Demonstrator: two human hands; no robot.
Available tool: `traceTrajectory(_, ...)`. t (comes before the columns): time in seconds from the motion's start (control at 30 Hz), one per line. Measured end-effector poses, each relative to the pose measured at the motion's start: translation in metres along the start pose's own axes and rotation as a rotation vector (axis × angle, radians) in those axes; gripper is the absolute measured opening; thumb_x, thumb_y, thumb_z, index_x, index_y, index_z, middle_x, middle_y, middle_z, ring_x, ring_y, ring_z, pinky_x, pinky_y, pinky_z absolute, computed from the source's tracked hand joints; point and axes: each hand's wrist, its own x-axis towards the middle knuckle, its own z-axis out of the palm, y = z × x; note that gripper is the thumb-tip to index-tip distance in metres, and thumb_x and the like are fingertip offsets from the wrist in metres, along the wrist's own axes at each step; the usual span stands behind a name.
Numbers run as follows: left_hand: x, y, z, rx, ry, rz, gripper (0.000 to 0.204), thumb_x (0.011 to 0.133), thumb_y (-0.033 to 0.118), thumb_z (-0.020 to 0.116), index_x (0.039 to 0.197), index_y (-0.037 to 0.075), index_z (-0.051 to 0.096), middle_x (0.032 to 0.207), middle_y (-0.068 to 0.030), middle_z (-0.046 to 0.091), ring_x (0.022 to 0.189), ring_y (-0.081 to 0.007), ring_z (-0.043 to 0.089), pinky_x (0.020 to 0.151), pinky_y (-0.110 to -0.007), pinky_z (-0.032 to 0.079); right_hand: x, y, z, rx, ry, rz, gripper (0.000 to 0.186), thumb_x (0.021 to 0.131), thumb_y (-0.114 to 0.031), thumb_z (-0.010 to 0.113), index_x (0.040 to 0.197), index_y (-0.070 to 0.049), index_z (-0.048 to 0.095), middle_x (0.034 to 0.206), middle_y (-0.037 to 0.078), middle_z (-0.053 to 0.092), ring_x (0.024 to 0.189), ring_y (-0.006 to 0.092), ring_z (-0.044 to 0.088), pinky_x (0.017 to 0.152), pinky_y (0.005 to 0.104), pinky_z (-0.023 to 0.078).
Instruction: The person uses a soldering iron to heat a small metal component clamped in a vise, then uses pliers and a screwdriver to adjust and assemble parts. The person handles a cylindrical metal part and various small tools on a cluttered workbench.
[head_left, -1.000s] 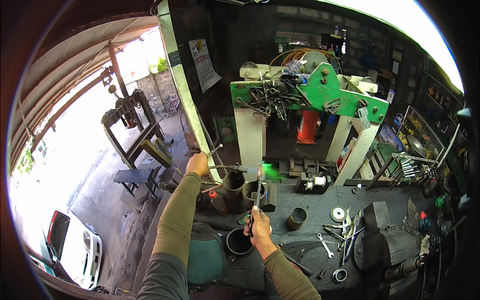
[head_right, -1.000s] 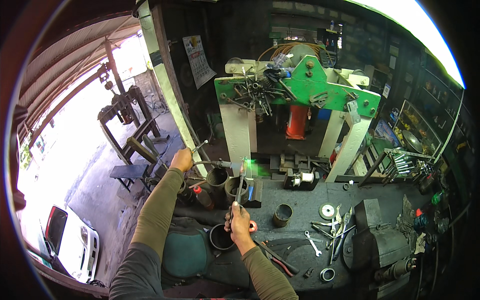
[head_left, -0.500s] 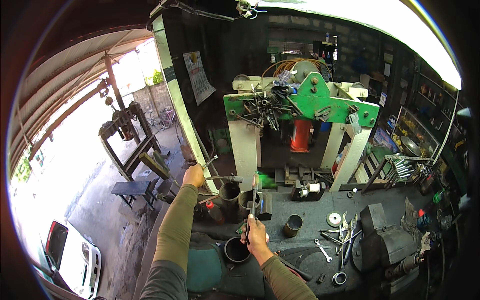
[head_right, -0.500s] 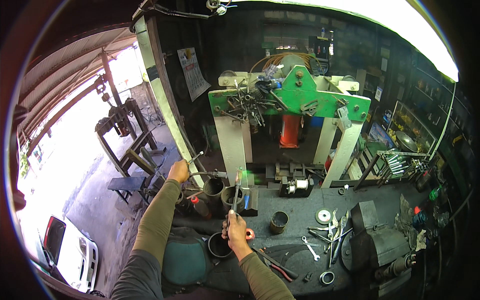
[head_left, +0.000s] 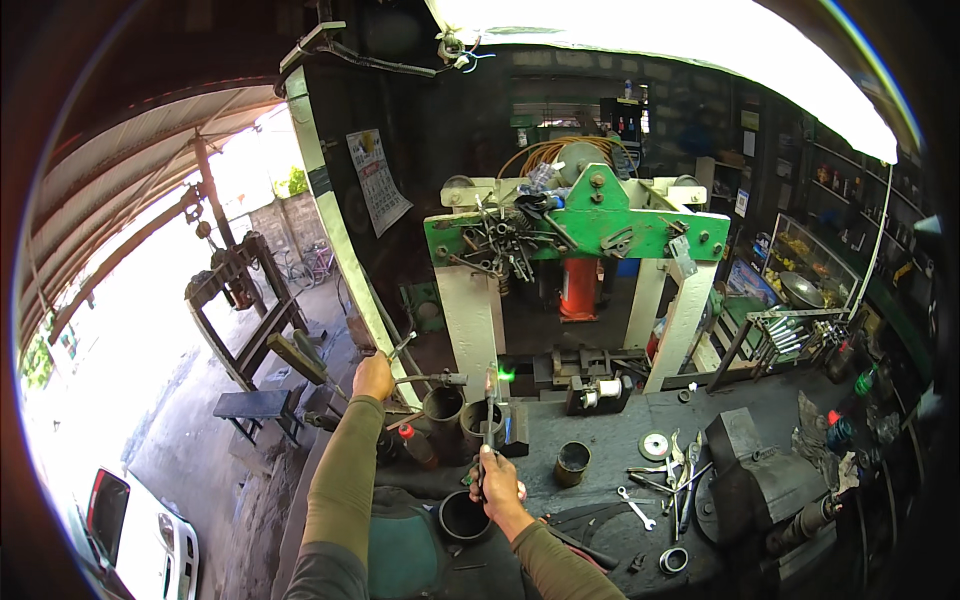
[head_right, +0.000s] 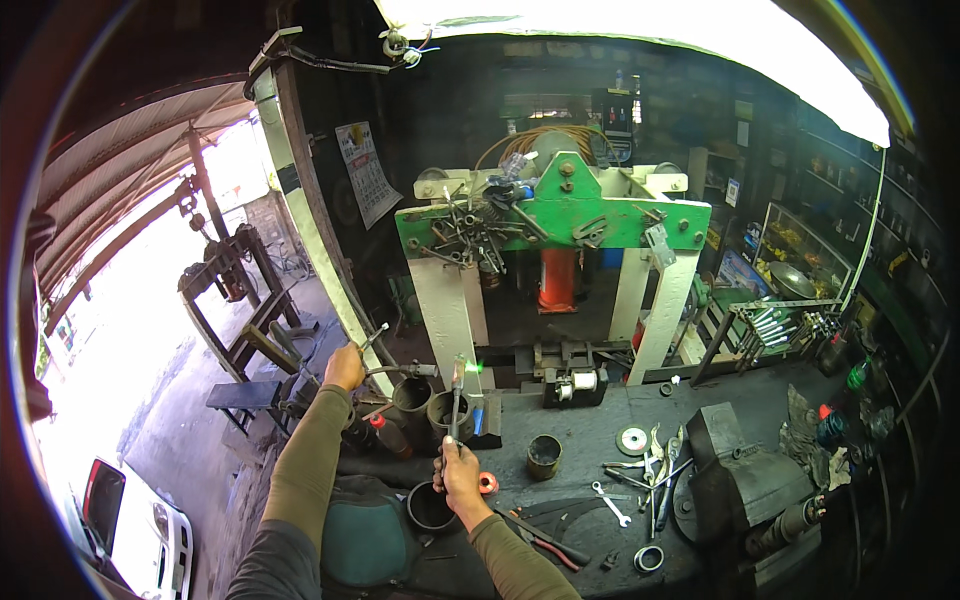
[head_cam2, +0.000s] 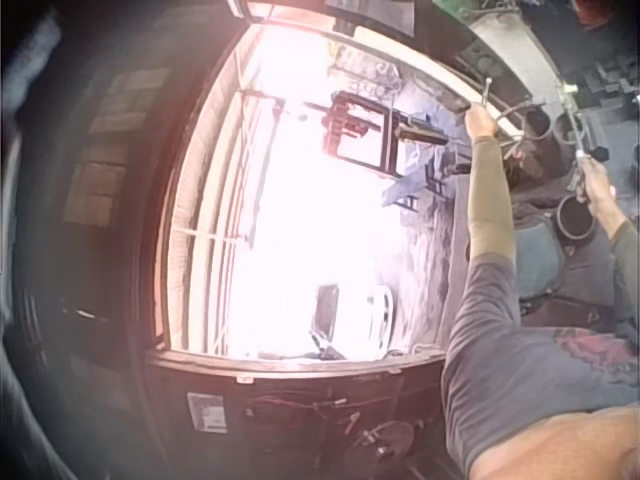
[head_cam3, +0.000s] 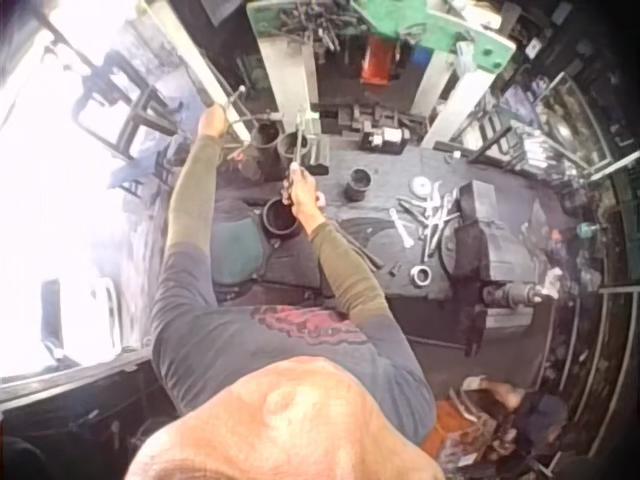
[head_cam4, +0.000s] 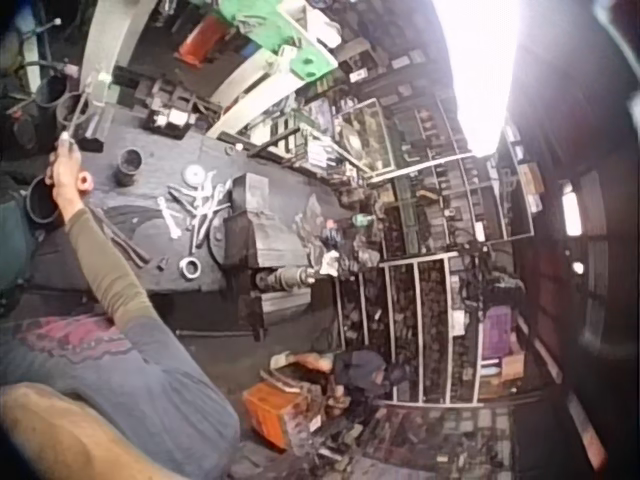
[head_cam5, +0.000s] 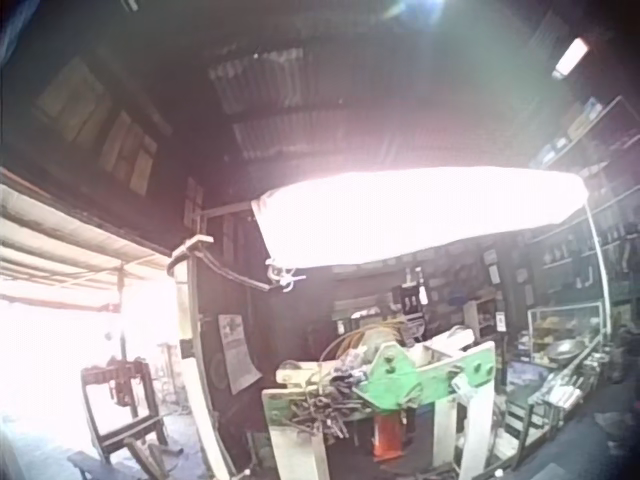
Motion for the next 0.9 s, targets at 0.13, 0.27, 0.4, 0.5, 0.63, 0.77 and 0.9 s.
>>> traceTrajectory(0.13,-0.019,0.027,-0.016,-0.14,0.111,0.061,0.028,0.087,0.011,0.073,0.111,-0.002,0.067,0.102,-0.0271,0.074,0.101,-0.0452,0.071,0.088,-0.054,0.055,0.005,-0.003,-0.006,0.018,-0.077,-0.04,0.031,0.106,-0.037,0.063,0.104,-0.007,0.058,0.074,0.004,0.059,0.05,0.0154,0.055,0.043,0.0316,0.044)
traceTrajectory(0.27,-0.044,0.077,-0.045,-0.386,0.148,-0.032,0.045,0.095,0.042,0.073,0.099,-0.002,0.07,0.094,-0.027,0.072,0.096,-0.0482,0.069,0.082,-0.052,0.052,0.008,-0.003,-0.028,0.003,-0.092,-0.07,0.021,0.103,-0.025,0.069,0.103,-0.007,0.059,0.078,0.005,0.064,0.065,0.0164,0.065,0.055,0.0313,0.054)
traceTrajectory(0.4,-0.074,0.096,-0.062,-0.628,0.182,-0.014,0.056,0.104,0.051,0.06,0.089,-0.002,0.07,0.076,-0.0173,0.069,0.075,-0.0322,0.068,0.069,-0.044,0.05,-0.035,-0.004,-0.056,-0.074,-0.091,-0.168,0.02,0.1,-0.017,0.072,0.109,-0.005,0.059,0.087,0.005,0.066,0.073,0.016,0.067,0.058,0.0315,0.055)
traceTrajectory(0.5,-0.116,0.123,-0.066,-0.985,0.061,-0.016,0.05,0.109,0.045,0.055,0.091,0.001,0.071,0.07,-0.0028,0.063,0.062,-0.0083,0.055,0.059,-0.027,0.044,-0.091,-0.024,-0.091,-0.094,-0.048,-0.216,0.028,0.097,-0.012,0.075,0.118,-0.004,0.058,0.092,0.004,0.066,0.073,0.0148,0.066,0.059,0.0294,0.052)
traceTrajectory(0.63,-0.201,0.157,-0.068,-1.197,-0.037,-0.008,0.043,0.109,0.037,0.054,0.096,0.002,0.073,0.075,-0.0001,0.065,0.061,-0.0045,0.051,0.056,-0.022,0.04,-0.171,-0.059,-0.146,-0.326,-0.026,-0.231,0.036,0.095,-0.013,0.077,0.124,-0.002,0.057,0.082,0.001,0.062,0.065,0.0076,0.058,0.056,0.0252,0.047)
traceTrajectory(0.77,-0.286,0.198,-0.067,-1.357,-0.192,-0.063,0.04,0.109,0.036,0.055,0.1,0.002,0.073,0.08,0.0023,0.064,0.064,-0.0023,0.049,0.054,-0.02,0.036,-0.264,-0.096,-0.182,-0.502,0.092,-0.258,0.031,0.094,-0.018,0.079,0.117,-0.002,0.064,0.077,-0.001,0.061,0.065,0.0064,0.056,0.057,0.0249,0.045)
traceTrajectory(0.9,-0.35,0.261,-0.05,-1.334,-0.298,-0.023,0.04,0.109,0.036,0.056,0.103,0.002,0.074,0.08,0.0028,0.064,0.063,-0.0017,0.049,0.053,-0.019,0.034,-0.344,-0.142,-0.232,-0.802,0.246,-0.4,0.03,0.094,-0.022,0.08,0.11,0.001,0.069,0.079,0.002,0.066,0.066,0.0094,0.058,0.063,0.0265,0.047)
